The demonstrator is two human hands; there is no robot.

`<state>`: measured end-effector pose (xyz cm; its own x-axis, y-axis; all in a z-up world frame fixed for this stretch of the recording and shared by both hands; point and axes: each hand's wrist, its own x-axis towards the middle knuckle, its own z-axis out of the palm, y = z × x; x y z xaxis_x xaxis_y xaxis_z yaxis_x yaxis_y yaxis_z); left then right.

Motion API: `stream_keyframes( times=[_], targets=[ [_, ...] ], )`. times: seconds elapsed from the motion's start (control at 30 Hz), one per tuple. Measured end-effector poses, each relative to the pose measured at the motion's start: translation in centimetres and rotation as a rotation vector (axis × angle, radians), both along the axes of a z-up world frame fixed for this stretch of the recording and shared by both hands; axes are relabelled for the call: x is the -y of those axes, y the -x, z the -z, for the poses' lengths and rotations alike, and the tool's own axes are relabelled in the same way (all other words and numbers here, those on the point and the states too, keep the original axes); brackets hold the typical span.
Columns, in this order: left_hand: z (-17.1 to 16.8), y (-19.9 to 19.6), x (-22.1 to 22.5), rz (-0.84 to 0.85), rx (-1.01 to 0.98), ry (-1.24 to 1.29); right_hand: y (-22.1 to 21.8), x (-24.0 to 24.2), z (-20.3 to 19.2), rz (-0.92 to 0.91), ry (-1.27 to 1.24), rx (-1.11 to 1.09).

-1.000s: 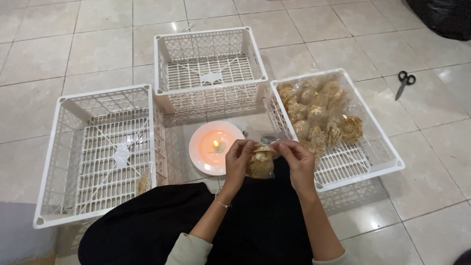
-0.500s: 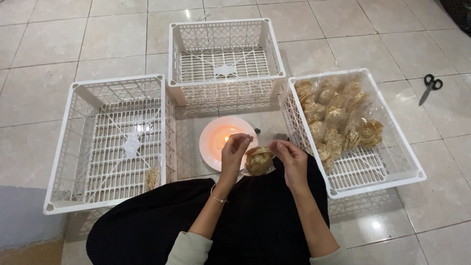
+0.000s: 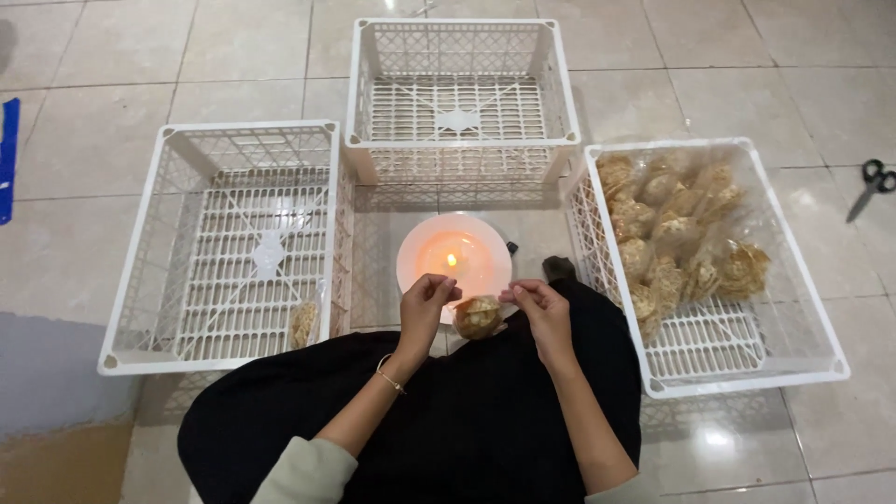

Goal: Sealing plastic bags filled with snacks by twisting the tops and melting them over a candle flame.

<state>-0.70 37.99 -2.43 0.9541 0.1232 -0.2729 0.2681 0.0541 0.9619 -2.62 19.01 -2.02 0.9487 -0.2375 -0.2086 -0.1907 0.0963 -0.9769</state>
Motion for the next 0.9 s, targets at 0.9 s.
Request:
stream_keyframes(
  times=[0.9],
  targets=[
    [3.7, 0.0, -2.0, -0.054, -0.166, -0.121, -1.7, -2.7, 2.2, -0.066, 0.071, 0.026]
  ],
)
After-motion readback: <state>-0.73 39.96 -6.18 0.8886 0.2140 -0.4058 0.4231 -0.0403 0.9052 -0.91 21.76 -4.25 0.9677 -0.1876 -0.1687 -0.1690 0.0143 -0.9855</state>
